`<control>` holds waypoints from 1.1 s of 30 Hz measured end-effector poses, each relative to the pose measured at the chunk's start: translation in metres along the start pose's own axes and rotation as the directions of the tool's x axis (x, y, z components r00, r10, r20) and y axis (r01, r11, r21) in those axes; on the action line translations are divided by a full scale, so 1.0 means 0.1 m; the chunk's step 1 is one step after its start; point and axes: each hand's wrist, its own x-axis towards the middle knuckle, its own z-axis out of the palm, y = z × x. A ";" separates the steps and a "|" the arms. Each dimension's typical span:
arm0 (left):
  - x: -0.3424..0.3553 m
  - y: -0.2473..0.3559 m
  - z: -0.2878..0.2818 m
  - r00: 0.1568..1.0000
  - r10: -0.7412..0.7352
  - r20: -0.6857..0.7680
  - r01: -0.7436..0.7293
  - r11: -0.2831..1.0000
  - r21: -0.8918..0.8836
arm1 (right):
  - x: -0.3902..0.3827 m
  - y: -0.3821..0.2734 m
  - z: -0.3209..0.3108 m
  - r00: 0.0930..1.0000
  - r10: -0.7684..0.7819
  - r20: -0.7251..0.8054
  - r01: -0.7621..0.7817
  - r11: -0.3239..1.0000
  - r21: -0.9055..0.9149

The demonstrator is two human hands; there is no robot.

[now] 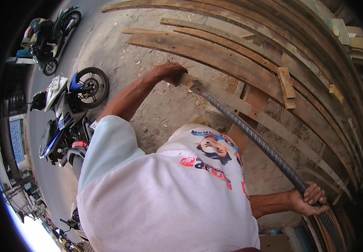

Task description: The person uses a long metal rod as a lever to bend and shape a small piece of wood against a wooden plank. They repeatedly apply pressure to curve the wood, adjusting its position and the leverage point throughout the process.

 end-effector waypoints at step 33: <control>0.17 -0.09 -0.12 0.985 0.093 0.143 -0.086 0.995 -0.053 | 0.40 0.09 0.42 0.955 0.066 0.289 -0.111 0.983 0.144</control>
